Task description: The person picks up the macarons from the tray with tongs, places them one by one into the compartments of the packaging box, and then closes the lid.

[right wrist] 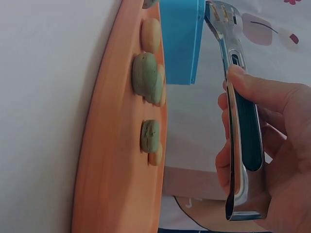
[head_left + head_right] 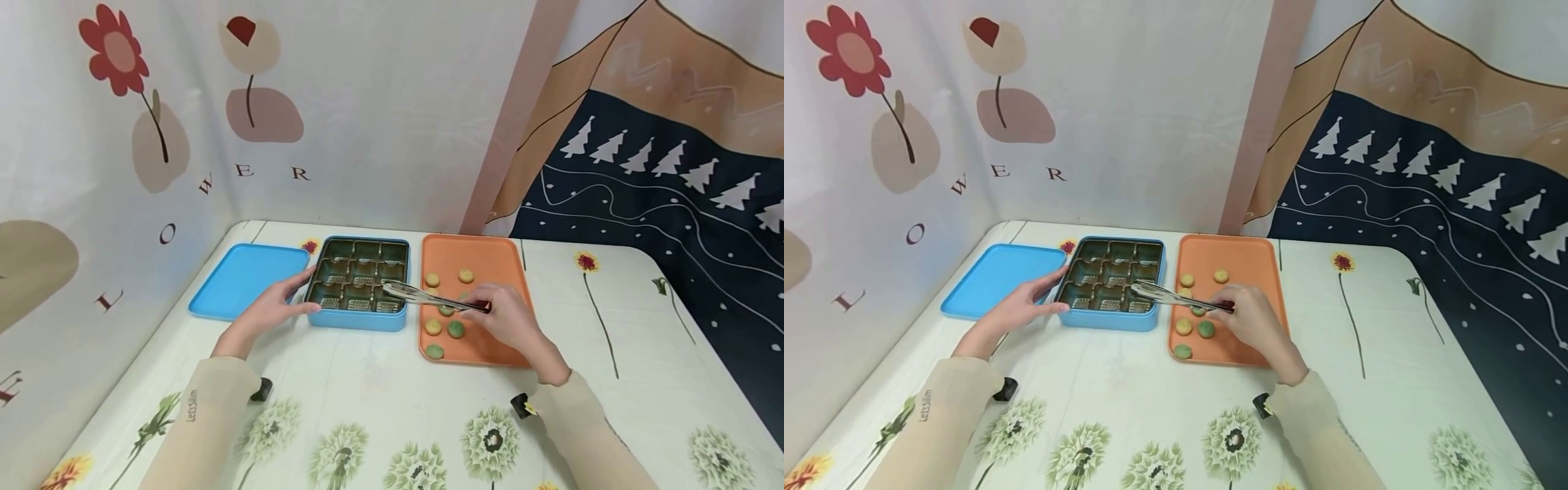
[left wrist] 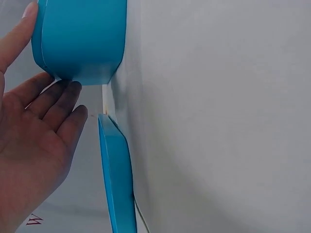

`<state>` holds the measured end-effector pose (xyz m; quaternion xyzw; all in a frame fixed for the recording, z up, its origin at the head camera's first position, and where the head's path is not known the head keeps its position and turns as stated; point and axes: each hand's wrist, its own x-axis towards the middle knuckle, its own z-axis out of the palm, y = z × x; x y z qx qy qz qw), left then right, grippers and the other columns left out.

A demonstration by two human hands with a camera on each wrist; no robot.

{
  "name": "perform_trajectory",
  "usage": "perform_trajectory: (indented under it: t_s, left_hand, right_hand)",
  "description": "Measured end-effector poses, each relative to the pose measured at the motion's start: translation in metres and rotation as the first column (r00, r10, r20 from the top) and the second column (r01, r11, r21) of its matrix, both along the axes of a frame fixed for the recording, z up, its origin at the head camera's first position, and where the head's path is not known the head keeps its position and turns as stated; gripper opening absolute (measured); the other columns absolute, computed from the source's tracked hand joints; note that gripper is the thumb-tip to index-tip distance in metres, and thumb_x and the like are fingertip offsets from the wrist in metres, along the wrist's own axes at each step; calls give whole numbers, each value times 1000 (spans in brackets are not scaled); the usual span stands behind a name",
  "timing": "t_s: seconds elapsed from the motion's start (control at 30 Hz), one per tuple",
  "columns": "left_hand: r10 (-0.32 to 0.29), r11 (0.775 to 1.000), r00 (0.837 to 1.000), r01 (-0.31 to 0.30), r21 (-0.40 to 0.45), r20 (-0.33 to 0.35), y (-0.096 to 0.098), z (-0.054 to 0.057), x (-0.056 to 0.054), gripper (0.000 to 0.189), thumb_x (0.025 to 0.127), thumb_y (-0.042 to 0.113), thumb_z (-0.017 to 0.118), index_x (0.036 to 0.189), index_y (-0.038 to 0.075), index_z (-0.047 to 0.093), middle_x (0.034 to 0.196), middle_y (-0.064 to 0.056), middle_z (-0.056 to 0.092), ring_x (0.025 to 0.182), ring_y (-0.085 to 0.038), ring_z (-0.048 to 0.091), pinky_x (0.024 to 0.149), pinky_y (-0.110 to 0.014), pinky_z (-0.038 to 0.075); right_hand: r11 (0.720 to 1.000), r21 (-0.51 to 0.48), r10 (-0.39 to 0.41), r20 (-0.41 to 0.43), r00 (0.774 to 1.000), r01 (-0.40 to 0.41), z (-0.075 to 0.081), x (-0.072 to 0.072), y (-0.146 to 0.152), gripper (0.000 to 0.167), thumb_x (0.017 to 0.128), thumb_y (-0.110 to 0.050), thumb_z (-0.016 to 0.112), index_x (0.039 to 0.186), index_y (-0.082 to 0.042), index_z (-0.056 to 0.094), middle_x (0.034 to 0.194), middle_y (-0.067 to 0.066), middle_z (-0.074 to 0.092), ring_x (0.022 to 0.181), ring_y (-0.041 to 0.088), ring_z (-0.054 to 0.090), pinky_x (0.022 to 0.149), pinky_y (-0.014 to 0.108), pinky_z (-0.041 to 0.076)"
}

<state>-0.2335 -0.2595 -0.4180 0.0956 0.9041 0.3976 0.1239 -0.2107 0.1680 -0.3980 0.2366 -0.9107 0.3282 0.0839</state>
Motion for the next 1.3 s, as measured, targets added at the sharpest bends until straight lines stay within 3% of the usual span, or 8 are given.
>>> perform_trajectory:
  t_s: [0.5,0.77,1.3]
  left_hand:
    - [-19,1000,1000,19,9,5,-1,1,-1,89,94,29,70,162,14,13,167,-22,10,151,-50,12,119,-68,17]
    - [-24,1000,1000,24,6,0,-2,1,-1,90,94,31,70,162,14,13,167,-22,10,151,-50,12,120,-67,17]
    - [-25,999,1000,25,30,4,0,0,3,89,95,31,69,162,15,13,167,-21,9,152,-49,12,120,-65,17]
  right_hand:
    - [1000,22,-10,56,998,8,5,4,-5,22,80,-13,83,101,-8,78,91,3,70,72,12,55,62,22,46]
    - [999,29,-28,80,996,25,13,11,7,29,82,-18,83,110,-11,77,101,3,69,84,17,57,72,28,48]
    - [999,-3,54,100,993,-54,8,44,59,22,83,-17,81,103,-11,78,87,-6,64,67,1,47,55,20,43]
